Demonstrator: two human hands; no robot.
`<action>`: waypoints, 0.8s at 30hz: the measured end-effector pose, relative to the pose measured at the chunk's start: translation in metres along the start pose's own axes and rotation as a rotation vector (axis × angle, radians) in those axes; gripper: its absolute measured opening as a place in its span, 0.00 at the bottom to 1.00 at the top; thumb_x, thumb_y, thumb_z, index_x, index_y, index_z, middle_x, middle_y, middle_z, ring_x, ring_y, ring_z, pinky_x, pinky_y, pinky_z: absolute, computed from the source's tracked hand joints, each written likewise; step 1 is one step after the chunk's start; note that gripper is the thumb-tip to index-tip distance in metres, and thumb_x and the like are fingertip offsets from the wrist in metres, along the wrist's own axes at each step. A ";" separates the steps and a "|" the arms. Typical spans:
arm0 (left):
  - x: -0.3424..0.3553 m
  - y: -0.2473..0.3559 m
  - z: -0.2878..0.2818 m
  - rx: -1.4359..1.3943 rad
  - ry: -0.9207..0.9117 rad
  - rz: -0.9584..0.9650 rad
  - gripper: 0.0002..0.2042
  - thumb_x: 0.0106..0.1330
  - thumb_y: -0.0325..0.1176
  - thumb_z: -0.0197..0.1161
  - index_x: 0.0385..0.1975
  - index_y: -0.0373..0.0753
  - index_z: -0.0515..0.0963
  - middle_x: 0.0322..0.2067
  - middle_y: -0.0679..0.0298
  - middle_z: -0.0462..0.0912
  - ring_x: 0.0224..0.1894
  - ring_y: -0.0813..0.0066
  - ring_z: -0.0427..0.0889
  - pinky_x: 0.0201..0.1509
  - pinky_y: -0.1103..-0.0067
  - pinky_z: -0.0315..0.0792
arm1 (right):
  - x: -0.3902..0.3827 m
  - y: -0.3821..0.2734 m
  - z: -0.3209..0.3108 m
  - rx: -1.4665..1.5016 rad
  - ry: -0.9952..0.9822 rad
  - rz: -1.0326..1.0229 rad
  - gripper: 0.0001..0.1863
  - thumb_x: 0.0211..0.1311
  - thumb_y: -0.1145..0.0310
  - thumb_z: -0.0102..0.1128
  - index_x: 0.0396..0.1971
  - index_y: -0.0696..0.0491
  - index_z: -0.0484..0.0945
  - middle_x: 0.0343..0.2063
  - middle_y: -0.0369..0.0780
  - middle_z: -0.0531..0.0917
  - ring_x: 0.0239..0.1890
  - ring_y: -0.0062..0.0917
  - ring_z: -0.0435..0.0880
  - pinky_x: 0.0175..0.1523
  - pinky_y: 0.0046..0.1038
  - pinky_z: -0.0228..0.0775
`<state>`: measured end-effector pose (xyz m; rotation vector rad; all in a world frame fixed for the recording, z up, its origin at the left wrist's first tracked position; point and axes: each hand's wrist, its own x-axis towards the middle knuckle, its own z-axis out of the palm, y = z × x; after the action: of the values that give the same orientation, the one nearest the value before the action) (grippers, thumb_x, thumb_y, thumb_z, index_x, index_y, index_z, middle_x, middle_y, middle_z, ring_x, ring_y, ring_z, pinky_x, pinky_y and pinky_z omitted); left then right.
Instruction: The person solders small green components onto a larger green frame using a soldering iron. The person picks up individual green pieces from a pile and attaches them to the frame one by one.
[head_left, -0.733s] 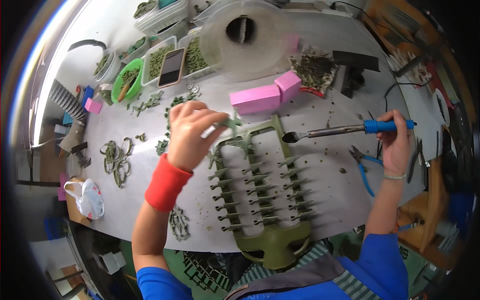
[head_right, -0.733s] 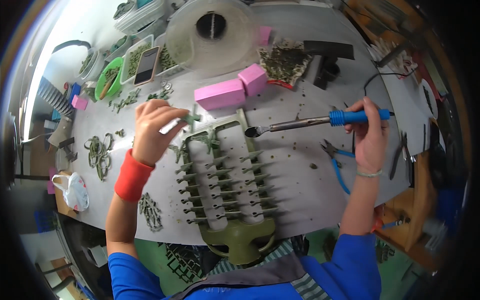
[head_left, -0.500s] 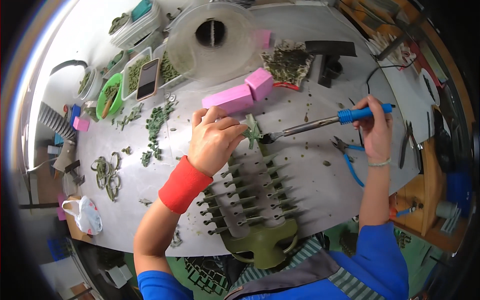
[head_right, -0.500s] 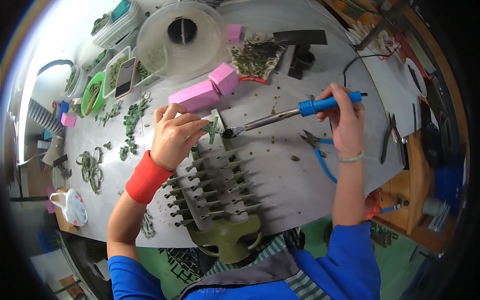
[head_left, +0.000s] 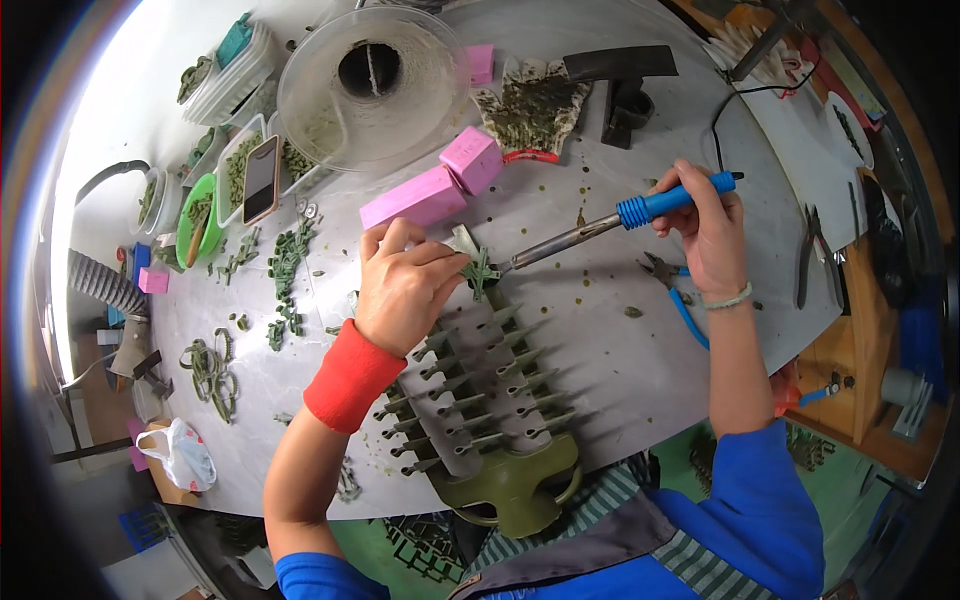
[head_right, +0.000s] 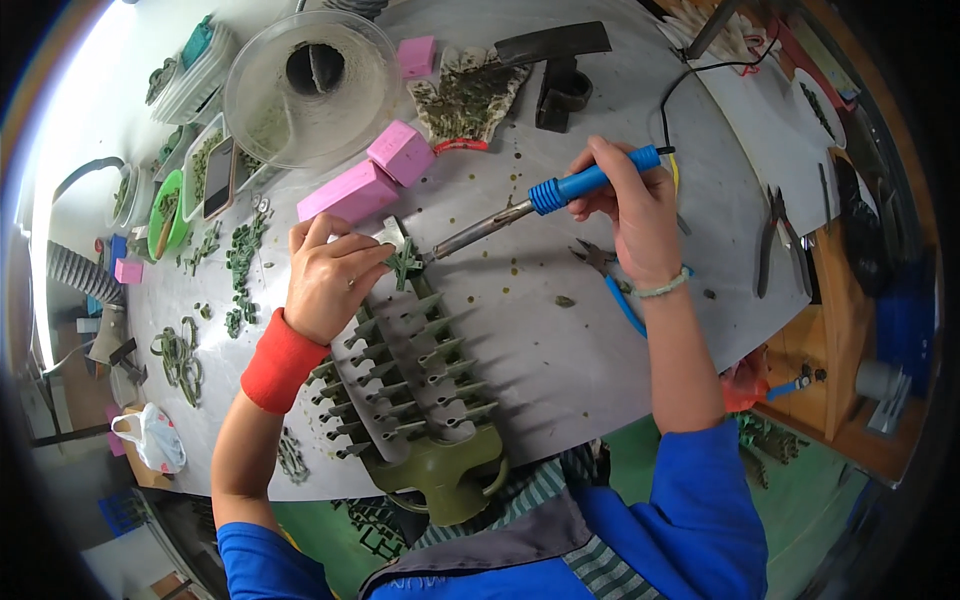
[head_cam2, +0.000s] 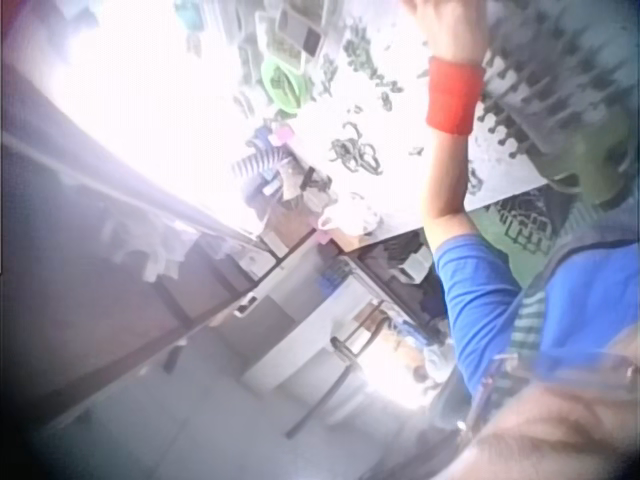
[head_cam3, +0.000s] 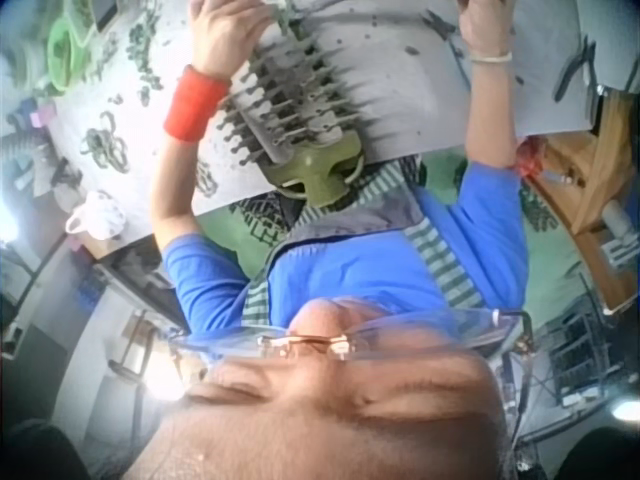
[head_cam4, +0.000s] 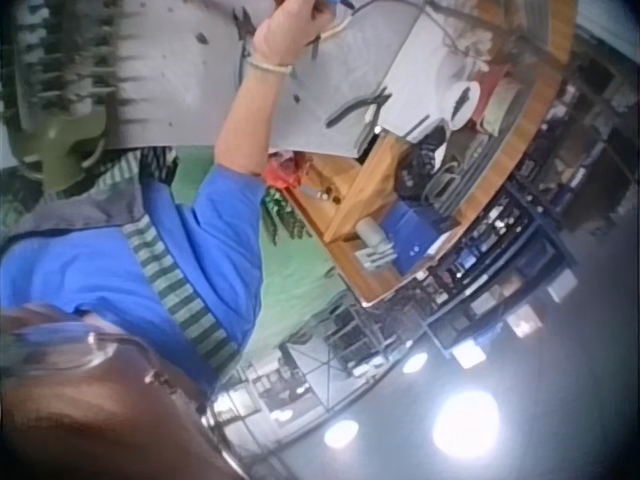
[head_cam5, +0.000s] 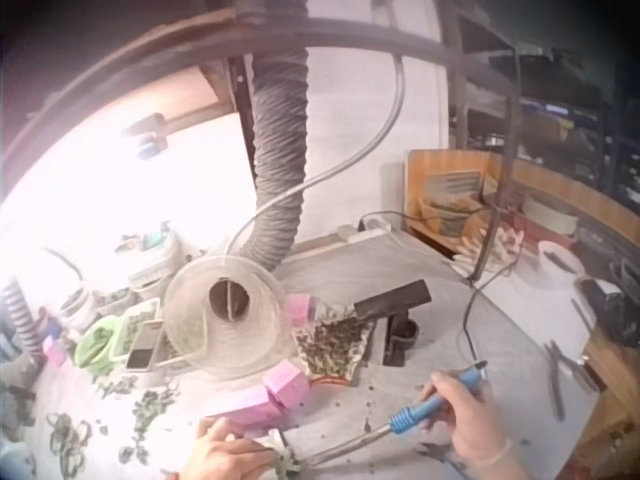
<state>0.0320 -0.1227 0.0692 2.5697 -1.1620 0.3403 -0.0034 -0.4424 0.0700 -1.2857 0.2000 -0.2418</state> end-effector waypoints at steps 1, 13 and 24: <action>0.000 0.000 -0.001 0.004 -0.002 0.002 0.11 0.47 0.30 0.71 0.32 0.46 0.85 0.32 0.73 0.84 0.42 0.69 0.74 0.52 0.71 0.62 | 0.000 -0.002 0.000 -0.001 0.001 0.000 0.16 0.64 0.60 0.59 0.25 0.58 0.79 0.20 0.38 0.81 0.19 0.20 0.80 0.24 0.21 0.72; -0.014 0.011 -0.041 -0.004 -0.052 -0.158 0.24 0.49 0.27 0.68 0.50 0.44 0.77 0.44 0.65 0.79 0.48 0.63 0.73 0.55 0.69 0.62 | -0.008 -0.030 -0.036 -0.046 0.208 -0.135 0.15 0.62 0.60 0.61 0.25 0.57 0.79 0.21 0.38 0.81 0.16 0.19 0.77 0.23 0.20 0.69; -0.250 0.162 -0.092 -1.717 0.321 -1.512 0.20 0.68 0.27 0.55 0.59 0.33 0.64 0.55 0.54 0.71 0.60 0.64 0.71 0.62 0.72 0.67 | -0.006 -0.037 -0.047 0.038 0.267 -0.188 0.14 0.61 0.61 0.62 0.27 0.57 0.80 0.23 0.36 0.81 0.20 0.17 0.78 0.27 0.15 0.70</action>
<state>-0.2605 -0.0187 0.0994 1.0463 0.6686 -0.4371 -0.0250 -0.4930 0.0929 -1.2327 0.3008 -0.5768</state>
